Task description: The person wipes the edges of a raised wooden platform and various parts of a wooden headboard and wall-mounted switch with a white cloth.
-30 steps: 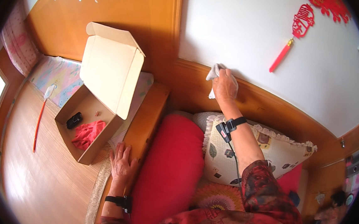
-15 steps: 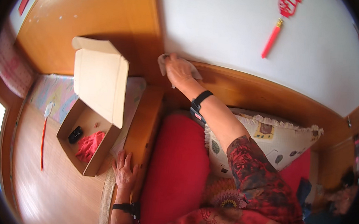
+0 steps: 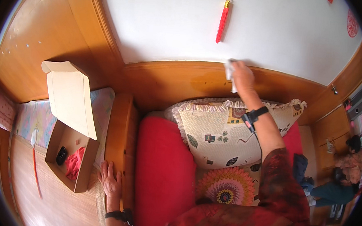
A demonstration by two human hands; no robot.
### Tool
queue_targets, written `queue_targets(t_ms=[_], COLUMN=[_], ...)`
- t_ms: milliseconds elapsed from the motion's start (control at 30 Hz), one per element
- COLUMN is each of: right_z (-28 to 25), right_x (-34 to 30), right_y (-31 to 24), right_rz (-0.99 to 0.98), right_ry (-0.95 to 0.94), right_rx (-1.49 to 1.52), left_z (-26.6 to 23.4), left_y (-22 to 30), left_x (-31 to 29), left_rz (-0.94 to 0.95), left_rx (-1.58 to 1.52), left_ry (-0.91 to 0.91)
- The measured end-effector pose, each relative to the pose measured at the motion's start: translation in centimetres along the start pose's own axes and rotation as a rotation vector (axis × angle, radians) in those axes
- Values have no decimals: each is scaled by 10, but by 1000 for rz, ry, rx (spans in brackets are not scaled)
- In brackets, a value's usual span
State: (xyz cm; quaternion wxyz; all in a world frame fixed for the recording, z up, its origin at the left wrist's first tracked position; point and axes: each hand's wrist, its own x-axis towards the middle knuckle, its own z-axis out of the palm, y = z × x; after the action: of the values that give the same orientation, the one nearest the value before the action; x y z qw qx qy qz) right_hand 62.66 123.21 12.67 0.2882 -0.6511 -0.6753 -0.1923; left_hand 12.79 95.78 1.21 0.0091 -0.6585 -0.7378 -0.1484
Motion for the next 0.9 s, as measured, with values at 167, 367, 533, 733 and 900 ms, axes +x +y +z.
queue_targets(t_ms=[167, 367, 533, 733, 900], right_z=[15, 69, 70, 77, 101], right_x=[-33, -21, 0, -8, -7], right_y=[92, 77, -19, -140, -233], right_rz=[737, 981, 1038, 916, 818], right_ry=[271, 413, 559, 484, 357], right_rx=[561, 1085, 1185, 1273, 1328], left_z=[-1, -2, -7, -5, -5], left_y=[3, 5, 8, 4, 4], left_x=[1, 2, 3, 1, 1], left_rz=[-7, -41, -30, -82, -86], left_rx=[-4, -15, -30, -65, -64], left_ry=[-10, -26, -5, -7, 2])
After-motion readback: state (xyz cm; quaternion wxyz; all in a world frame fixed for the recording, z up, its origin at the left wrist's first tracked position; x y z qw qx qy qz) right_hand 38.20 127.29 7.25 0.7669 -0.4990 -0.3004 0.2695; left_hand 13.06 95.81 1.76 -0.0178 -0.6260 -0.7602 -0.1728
